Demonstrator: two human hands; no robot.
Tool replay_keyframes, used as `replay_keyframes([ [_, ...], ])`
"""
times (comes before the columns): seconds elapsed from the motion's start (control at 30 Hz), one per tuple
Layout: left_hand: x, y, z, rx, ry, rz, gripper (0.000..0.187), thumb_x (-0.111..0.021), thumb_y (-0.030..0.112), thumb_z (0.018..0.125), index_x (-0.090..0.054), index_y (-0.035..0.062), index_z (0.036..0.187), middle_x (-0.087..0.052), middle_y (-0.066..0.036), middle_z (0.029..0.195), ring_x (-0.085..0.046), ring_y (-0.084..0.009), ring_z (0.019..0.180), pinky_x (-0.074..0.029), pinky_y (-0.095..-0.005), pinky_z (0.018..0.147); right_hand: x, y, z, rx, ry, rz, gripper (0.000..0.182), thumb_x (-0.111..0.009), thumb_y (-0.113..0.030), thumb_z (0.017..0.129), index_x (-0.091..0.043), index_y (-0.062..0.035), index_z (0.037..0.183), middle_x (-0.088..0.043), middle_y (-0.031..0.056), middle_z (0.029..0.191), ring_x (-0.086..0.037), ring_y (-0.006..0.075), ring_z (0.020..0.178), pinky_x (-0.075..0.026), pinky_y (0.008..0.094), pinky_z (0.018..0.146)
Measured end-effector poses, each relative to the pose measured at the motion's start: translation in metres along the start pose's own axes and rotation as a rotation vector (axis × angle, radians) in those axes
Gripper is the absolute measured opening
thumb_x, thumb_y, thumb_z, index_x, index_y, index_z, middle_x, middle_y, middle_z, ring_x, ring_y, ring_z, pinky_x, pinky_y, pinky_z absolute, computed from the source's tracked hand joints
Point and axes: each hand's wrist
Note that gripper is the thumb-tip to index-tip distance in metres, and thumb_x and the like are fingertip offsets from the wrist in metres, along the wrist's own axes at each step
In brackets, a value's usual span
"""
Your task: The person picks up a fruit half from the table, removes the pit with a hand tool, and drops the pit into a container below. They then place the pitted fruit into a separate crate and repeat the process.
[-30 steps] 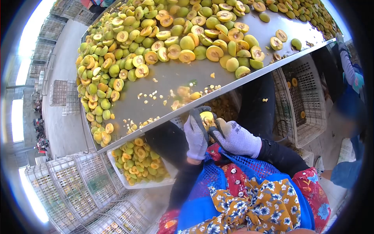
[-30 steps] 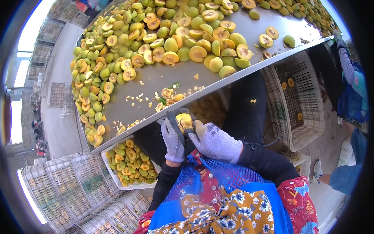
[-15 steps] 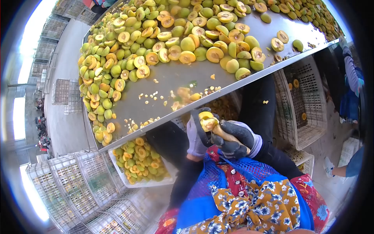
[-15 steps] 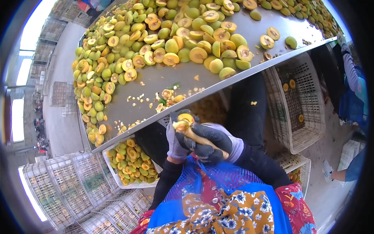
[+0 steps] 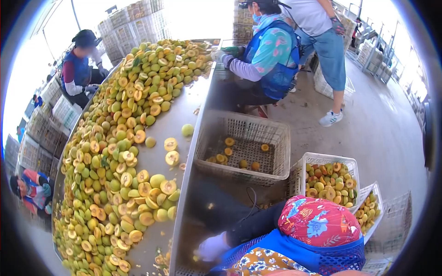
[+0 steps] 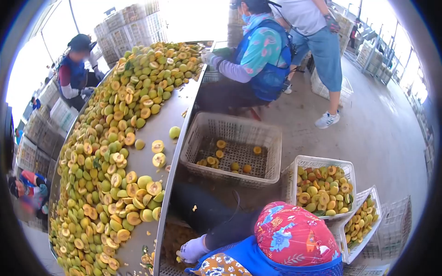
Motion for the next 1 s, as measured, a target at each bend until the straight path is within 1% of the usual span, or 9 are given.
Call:
replay_keyframes([
  [0.1,-0.052,0.051,0.088,-0.211,-0.066,-0.323,0.057,-0.056,0.018,0.094,-0.038,0.0062,0.147,-0.037,-0.032,0.145,-0.038,-0.0435,0.135,-0.031,-0.0481,0.113,0.014,-0.017,-0.011,-0.039,-0.061,-0.044,0.043,-0.049,-0.023,0.095,-0.043,0.0073,0.124,-0.066,0.0246,0.097,-0.065,0.042,0.094,-0.05,0.0483,0.079],
  [0.17,-0.073,0.087,0.126,-0.329,-0.233,-0.279,0.067,-0.06,0.029,0.091,-0.033,0.0171,0.151,-0.02,-0.033,0.154,-0.032,-0.0477,0.138,-0.03,-0.0522,0.113,0.022,-0.025,-0.019,-0.055,-0.027,0.02,0.041,-0.048,-0.024,0.095,-0.045,0.007,0.122,-0.066,0.025,0.098,-0.065,0.0416,0.095,-0.05,0.0481,0.08],
  [0.27,-0.07,0.134,0.12,-0.206,-0.268,-0.018,0.07,-0.062,0.027,0.09,-0.03,0.0181,0.152,-0.021,-0.033,0.154,-0.036,-0.0483,0.135,-0.031,-0.0532,0.112,0.009,-0.004,-0.017,0.007,0.014,-0.016,0.038,-0.048,-0.024,0.096,-0.049,0.0064,0.119,-0.066,0.0248,0.099,-0.065,0.0406,0.096,-0.05,0.0483,0.081],
  [0.4,-0.098,0.093,0.117,-0.308,-0.317,-0.349,0.076,-0.067,0.022,0.089,-0.027,0.005,0.151,-0.041,-0.029,0.144,-0.047,-0.0416,0.129,-0.036,-0.045,0.108,0.011,0.002,-0.023,-0.075,-0.022,0.057,0.036,-0.049,-0.026,0.096,-0.054,0.0049,0.114,-0.067,0.0238,0.1,-0.066,0.0395,0.095,-0.05,0.0487,0.08],
  [0.43,-0.139,0.071,0.115,-0.441,-0.061,-0.606,0.065,-0.069,0.019,0.087,-0.039,-0.0021,0.141,-0.056,-0.024,0.129,-0.055,-0.0367,0.117,-0.043,-0.0424,0.1,0.015,-0.002,-0.027,-0.078,-0.023,0.04,0.036,-0.049,-0.027,0.097,-0.054,0.0045,0.113,-0.067,0.0238,0.099,-0.066,0.0397,0.094,-0.05,0.0488,0.08],
  [0.6,-0.138,0.01,0.072,-0.075,-0.415,-1.321,0.029,-0.07,0.014,0.088,-0.063,-0.0042,0.109,-0.066,-0.009,0.099,-0.061,-0.0171,0.088,-0.052,-0.0314,0.077,0.024,-0.007,-0.04,0.116,0.008,-0.087,0.041,-0.047,-0.036,0.099,-0.055,0.0027,0.11,-0.067,0.0261,0.093,-0.066,0.0398,0.092,-0.05,0.0497,0.082],
  [0.7,-0.036,0.045,0.014,0.115,-0.468,-1.676,0.026,-0.065,0.024,0.095,-0.064,0.0012,0.109,-0.062,-0.001,0.089,-0.058,-0.0087,0.078,-0.051,-0.0269,0.067,0.013,0.011,-0.029,0.269,0.107,-0.148,0.041,-0.047,-0.035,0.1,-0.051,0.0017,0.118,-0.066,0.0263,0.085,-0.065,0.042,0.08,-0.05,0.0516,0.073],
  [0.8,-0.045,0.039,-0.017,0.254,-0.387,-1.762,0.038,-0.059,0.036,0.096,-0.061,0.003,0.116,-0.063,-0.006,0.087,-0.062,-0.0151,0.075,-0.052,-0.028,0.062,0.022,-0.012,-0.027,0.025,0.093,-0.091,0.043,-0.049,-0.032,0.1,-0.047,0.0014,0.127,-0.064,0.0266,0.075,-0.064,0.0434,0.071,-0.049,0.0519,0.064],
  [1.0,-0.029,0.063,-0.052,0.601,-0.592,-1.942,0.069,-0.029,0.067,0.098,-0.063,0.0084,0.111,-0.061,-0.001,0.07,-0.049,-0.0094,0.049,-0.033,-0.0199,0.042,0.034,-0.062,-0.022,0.166,0.314,-0.07,0.025,-0.058,-0.022,0.095,-0.05,-0.0026,0.107,-0.065,0.0216,0.083,-0.064,0.042,0.078,-0.051,0.049,0.067],
])
Point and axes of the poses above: each hand's wrist, its own z-axis towards the middle knuckle, its own x-axis out of the back of the hand, y = z × x
